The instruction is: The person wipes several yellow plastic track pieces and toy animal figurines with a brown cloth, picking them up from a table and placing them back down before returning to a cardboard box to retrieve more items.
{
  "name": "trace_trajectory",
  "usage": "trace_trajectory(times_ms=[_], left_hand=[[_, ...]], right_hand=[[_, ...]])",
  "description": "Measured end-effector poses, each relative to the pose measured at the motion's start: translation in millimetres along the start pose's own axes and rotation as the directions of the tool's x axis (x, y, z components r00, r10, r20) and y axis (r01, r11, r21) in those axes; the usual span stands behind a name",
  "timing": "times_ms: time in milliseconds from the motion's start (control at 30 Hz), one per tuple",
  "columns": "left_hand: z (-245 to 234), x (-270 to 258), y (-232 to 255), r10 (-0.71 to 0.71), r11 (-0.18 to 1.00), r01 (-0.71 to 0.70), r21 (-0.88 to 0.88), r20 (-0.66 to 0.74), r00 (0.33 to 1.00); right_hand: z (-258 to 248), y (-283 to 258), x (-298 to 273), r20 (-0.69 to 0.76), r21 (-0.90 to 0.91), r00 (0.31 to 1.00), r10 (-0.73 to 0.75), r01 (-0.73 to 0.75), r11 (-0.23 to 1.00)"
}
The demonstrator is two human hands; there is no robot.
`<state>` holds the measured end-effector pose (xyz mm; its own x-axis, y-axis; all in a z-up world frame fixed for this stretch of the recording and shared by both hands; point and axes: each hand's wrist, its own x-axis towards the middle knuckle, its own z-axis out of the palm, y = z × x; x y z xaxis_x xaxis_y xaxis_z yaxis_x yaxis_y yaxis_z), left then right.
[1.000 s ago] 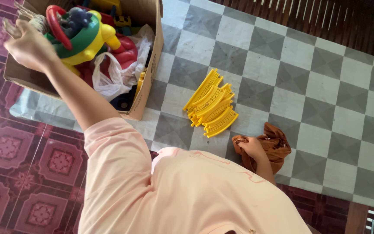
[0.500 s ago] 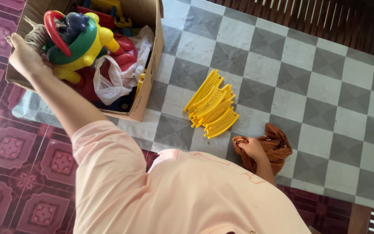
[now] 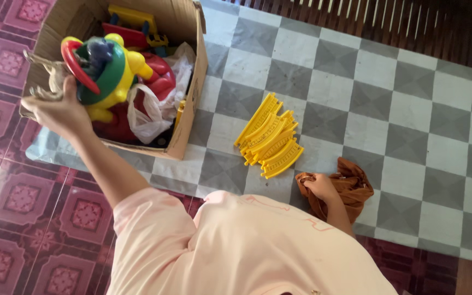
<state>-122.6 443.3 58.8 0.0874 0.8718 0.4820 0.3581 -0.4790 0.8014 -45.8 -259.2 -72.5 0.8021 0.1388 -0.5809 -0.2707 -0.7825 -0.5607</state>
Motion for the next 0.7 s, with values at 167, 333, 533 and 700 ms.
trace_trajectory(times_ms=[167,333,533,700], left_hand=[[-6,-6,13,-0.321,0.907,0.327,-0.264,0.066,0.945],[12,-29,23,-0.115,0.982,0.104,-0.155,-0.064,0.991],[13,-52,58,0.402,0.915,-0.401,0.045,-0.019,0.916],[-3,-70,101,0.771,0.619,-0.696,0.365,-0.114,0.626]], right_hand=[[1,2,7,0.009,-0.006,0.994,-0.106,0.106,0.994],[3,1,6,0.018,-0.01,0.994,-0.104,0.104,0.995],[2,4,0,0.015,-0.002,0.996,-0.091,0.091,0.996],[-2,-7,-3,0.024,-0.016,0.99,-0.138,0.138,0.99]])
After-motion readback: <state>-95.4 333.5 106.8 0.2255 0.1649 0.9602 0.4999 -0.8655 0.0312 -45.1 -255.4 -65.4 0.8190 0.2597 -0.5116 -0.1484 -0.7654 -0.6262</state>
